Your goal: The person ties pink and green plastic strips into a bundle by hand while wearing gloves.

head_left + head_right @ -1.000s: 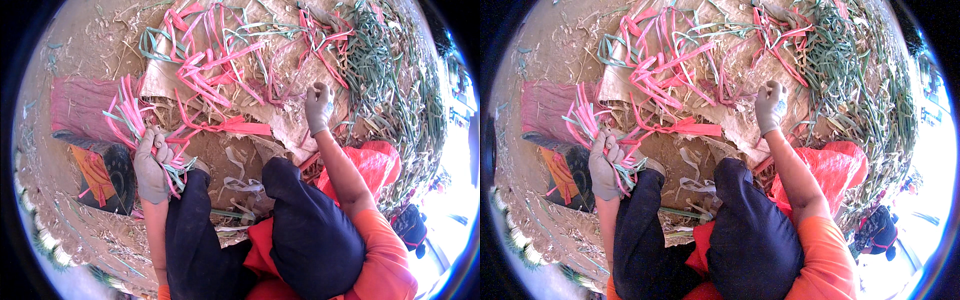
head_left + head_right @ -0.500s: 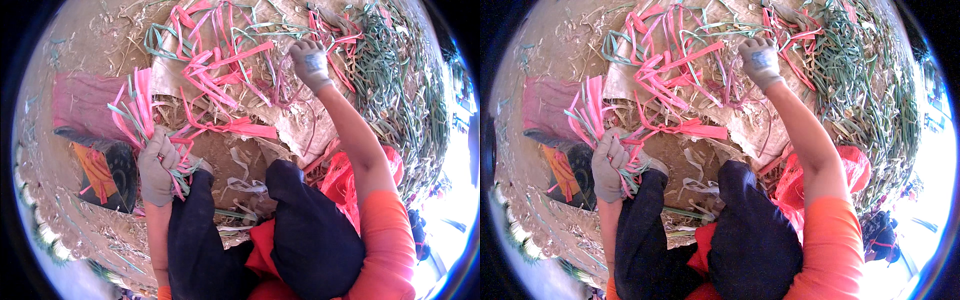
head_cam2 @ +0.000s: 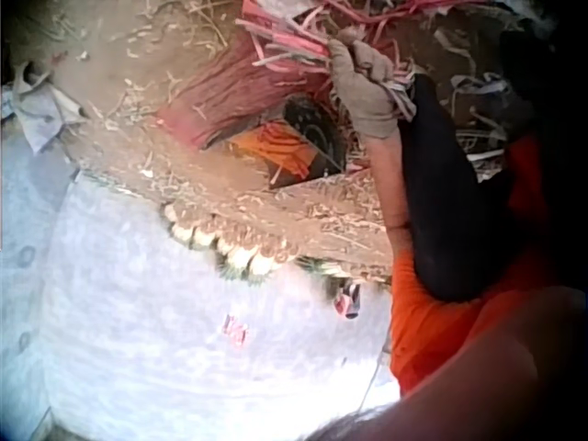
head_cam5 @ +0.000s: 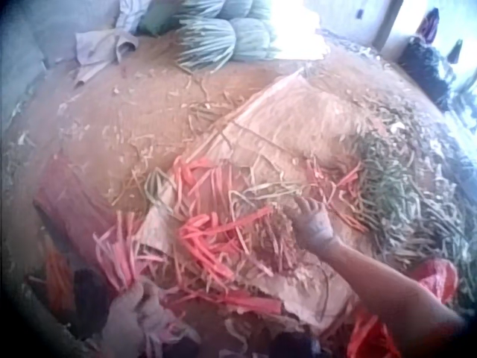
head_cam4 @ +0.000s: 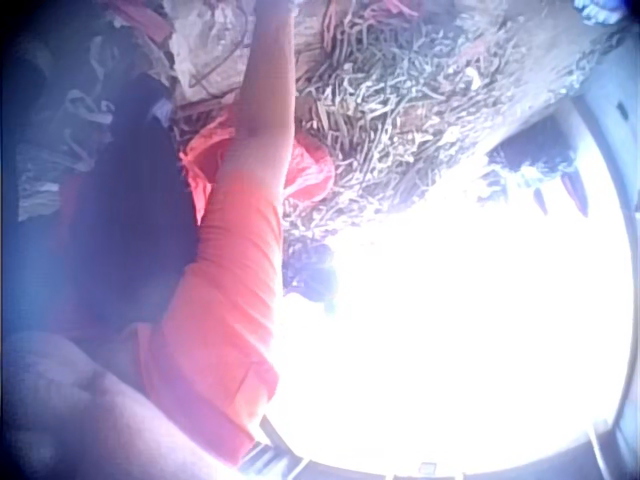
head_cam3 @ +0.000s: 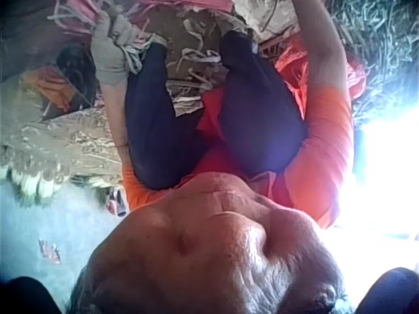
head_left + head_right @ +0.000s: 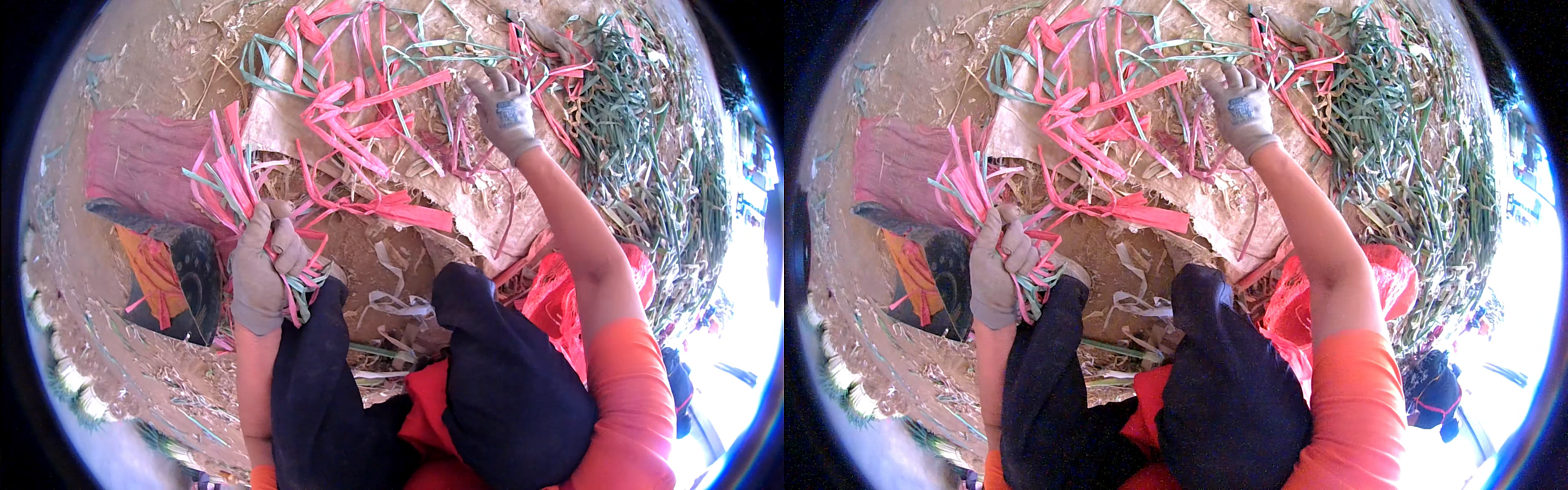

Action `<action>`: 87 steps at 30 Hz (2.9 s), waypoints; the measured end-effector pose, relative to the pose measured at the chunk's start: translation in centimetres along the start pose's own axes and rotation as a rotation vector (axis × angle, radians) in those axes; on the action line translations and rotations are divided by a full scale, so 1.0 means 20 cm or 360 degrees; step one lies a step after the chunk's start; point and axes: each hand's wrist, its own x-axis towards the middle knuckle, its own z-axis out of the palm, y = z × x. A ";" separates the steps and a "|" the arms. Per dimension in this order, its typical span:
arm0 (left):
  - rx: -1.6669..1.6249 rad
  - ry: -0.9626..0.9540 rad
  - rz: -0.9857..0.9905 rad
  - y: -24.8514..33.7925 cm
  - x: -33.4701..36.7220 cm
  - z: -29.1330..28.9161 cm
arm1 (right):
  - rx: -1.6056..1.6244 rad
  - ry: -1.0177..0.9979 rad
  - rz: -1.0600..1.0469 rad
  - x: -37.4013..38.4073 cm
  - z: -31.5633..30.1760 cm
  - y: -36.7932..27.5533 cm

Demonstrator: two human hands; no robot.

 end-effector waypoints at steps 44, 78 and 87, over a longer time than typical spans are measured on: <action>0.0143 -0.0044 -0.0244 -0.02 0.06 0.14 | 0.1383 0.0089 0.0115 -0.08 -0.57 -0.93; -0.0087 0.0226 0.0384 0.07 -0.04 -0.02 | 0.2785 -0.0045 0.0319 0.07 -0.73 -1.19; -0.0249 0.0091 0.0316 0.01 -0.01 -0.06 | 0.1302 0.0312 0.0657 -0.03 -0.11 -0.64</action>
